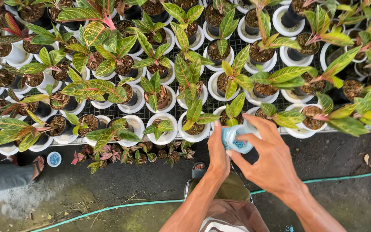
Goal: The person opens a small bag of blue granules and sprinkles them by hand into the soil of several potted plants. They move along a row of Aglaonema plants on a metal rack, adding a small amount of fertilizer to each pot.
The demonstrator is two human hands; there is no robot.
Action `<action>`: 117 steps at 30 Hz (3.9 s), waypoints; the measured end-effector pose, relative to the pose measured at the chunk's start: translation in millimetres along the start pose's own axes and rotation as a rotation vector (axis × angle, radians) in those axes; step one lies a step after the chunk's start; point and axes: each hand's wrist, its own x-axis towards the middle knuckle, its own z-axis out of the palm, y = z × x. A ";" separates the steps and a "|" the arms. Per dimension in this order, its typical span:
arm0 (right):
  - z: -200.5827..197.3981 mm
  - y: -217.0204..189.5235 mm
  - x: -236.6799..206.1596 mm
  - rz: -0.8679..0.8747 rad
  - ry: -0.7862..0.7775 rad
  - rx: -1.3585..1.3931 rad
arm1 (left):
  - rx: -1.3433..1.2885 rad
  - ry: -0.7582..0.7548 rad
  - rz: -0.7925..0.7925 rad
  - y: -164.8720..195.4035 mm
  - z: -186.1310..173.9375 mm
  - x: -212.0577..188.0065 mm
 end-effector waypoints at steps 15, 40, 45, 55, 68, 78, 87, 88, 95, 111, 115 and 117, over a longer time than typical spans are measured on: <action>-55.6 51.8 36.5 -0.192 -0.039 0.115 | -0.221 -0.238 0.100 -8.8 57.2 43.5; -45.7 73.1 63.4 -0.265 -0.169 -0.096 | -0.107 0.058 0.012 -9.4 76.0 41.2; -42.6 74.9 67.8 -0.268 -0.161 -0.092 | -0.144 0.081 -0.016 -7.0 76.4 43.9; -34.8 76.9 73.1 -0.239 -0.173 -0.038 | -0.187 0.072 -0.002 -12.9 69.5 49.7; -12.9 91.9 72.7 -0.092 -0.270 0.331 | -0.328 0.121 -0.001 -22.1 36.8 54.8; 7.0 145.6 76.7 0.395 -0.240 0.706 | -0.422 0.172 0.083 14.5 -10.5 39.4; 13.4 168.1 94.0 0.428 -0.197 0.404 | -0.379 0.227 0.016 10.4 -20.1 12.4; 11.9 169.7 99.0 0.385 -0.184 0.400 | -0.353 0.220 0.028 10.2 -20.9 9.6; 16.9 178.3 141.6 0.236 -0.222 0.157 | -0.272 0.227 0.045 10.5 -22.6 3.3; 80.0 296.5 244.1 0.108 -0.611 -0.327 | -0.284 0.182 0.010 12.3 0.5 27.8; 106.9 318.5 259.8 0.182 -0.746 -0.289 | -0.207 0.229 -0.017 12.7 13.9 37.0; 117.3 320.3 263.7 0.097 -0.742 -0.266 | -0.203 0.262 -0.037 10.4 21.0 42.7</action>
